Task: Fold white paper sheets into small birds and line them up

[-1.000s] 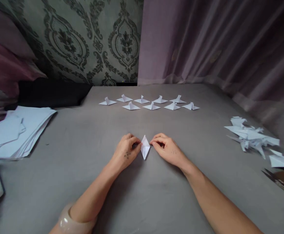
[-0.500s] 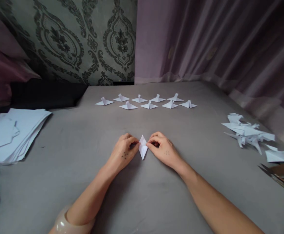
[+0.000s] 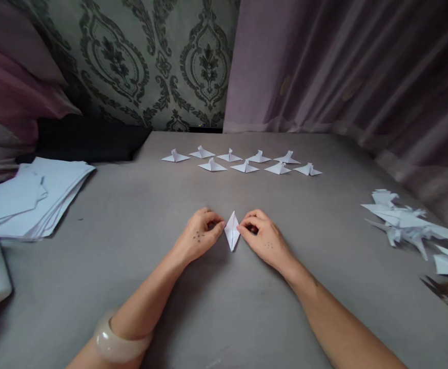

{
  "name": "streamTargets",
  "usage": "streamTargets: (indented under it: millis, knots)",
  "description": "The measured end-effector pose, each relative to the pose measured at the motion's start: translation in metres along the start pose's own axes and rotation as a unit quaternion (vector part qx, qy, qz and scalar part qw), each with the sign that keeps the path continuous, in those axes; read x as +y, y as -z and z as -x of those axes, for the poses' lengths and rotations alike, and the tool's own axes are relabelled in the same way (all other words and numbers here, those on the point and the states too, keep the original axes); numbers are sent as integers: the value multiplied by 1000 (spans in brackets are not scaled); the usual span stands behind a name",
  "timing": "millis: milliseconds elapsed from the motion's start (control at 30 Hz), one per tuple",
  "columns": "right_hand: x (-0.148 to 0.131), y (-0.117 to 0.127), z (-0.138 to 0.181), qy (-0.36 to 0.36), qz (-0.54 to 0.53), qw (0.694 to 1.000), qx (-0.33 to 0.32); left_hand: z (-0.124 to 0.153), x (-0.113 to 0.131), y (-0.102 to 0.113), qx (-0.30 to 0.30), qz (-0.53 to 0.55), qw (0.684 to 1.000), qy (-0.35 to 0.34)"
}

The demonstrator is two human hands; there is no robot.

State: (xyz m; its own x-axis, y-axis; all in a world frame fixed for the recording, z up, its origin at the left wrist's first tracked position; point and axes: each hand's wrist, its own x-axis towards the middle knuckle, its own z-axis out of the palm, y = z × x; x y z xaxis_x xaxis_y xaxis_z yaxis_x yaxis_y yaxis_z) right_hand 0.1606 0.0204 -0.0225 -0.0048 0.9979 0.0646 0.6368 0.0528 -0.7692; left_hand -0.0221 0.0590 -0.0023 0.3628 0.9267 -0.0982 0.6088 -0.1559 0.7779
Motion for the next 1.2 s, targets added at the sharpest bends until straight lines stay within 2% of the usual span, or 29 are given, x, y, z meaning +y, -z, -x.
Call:
streamTargets:
  millis: [233,533,700,800,967,1200]
  knots:
    - [-1,1,-1,-7,0,1000,-3,3,1,-4,0,-30,999,-35]
    - [-1,1,-1,-12,2,1000,-18,1,-4,-9,16,-65,997,-46]
    - [1,2,0,-1,29,1000,-10,2,-10,-15,41,-66,993,-84]
    - [-1,2,3,19,49,999,-2,4,-11,-19,46,-103,985,-133]
    - [-10,2,13,99,140,985,-7,17,-4,-24,17,-229,949,-217]
    - [-25,3,26,153,340,926,-57,29,0,-35,-44,-376,901,-211]
